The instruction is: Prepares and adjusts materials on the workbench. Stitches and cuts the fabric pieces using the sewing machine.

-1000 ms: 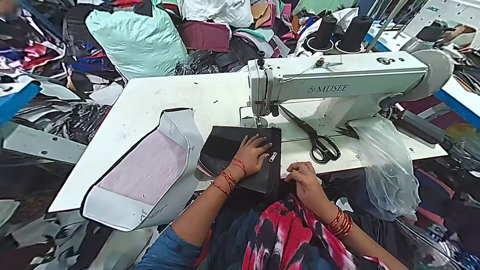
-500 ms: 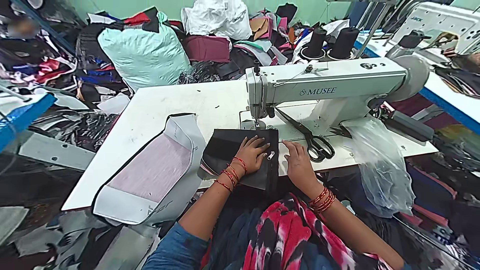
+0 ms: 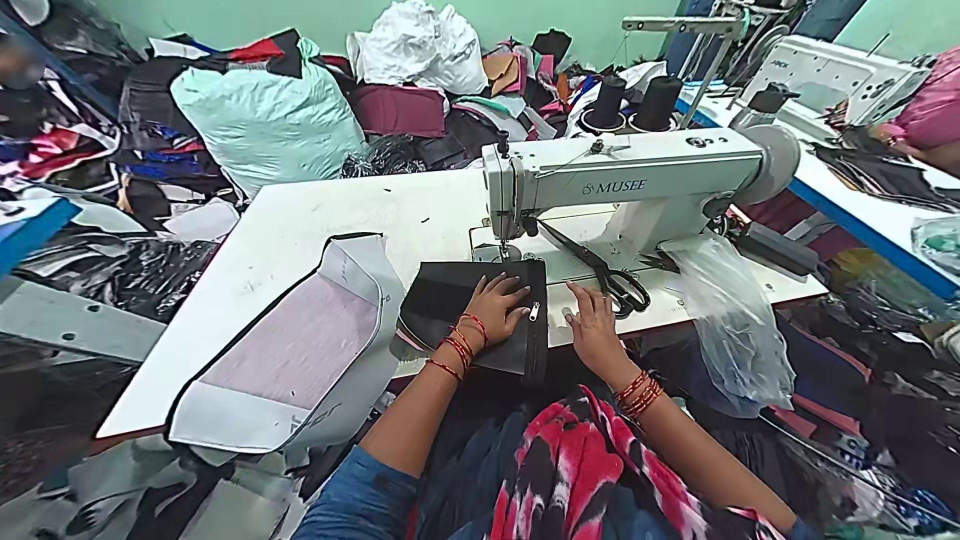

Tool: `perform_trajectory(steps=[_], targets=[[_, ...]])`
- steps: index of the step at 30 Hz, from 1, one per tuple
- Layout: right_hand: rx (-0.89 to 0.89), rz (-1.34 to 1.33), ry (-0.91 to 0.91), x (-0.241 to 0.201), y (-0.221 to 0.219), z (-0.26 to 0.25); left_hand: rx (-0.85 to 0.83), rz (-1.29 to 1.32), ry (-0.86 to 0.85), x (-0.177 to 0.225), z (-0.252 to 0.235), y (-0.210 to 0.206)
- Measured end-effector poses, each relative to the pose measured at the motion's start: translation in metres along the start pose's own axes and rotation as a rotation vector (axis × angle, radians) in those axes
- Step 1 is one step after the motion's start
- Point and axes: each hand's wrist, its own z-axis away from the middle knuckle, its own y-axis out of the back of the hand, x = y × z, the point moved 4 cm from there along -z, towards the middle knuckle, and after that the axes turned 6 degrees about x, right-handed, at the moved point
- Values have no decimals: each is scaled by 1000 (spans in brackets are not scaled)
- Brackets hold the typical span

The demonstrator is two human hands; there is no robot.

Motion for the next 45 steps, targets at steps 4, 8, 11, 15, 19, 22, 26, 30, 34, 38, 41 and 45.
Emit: perform_trajectory(steps=[4,8,11,15,19,22,26,30,34,38,41,45], targets=[[-18,35,89,-3,-14,6,6,11,-4,1,1,0],[-28,8,66,-5,-15,1,-26,-3,-9,2,1,1],[-33,43,62,-7,-14,-2,-22,-23,-13,3,0,0],[-60,-59,206,-9,-16,5,-45,-69,33,7,-2,-1],[-30,-294,228,-12,3,7,-36,-61,75,11,-3,-2],[66,-279,167,-2,7,1,-38,-60,126,18,-5,-4],[40,-113,108,8,1,-10,-52,-71,178,24,-5,-5],[-84,-121,174,5,-10,-5,-36,-66,204,27,-4,-6],[-26,-342,157,4,9,-7,-44,-70,218,28,-4,-5],[7,-285,163,10,8,-13,-34,-60,211,28,-4,-6],[-24,-174,207,12,-7,-16,-47,-65,202,27,-6,-7],[-59,-117,318,10,-13,-2,-6,-90,179,28,-6,-9]])
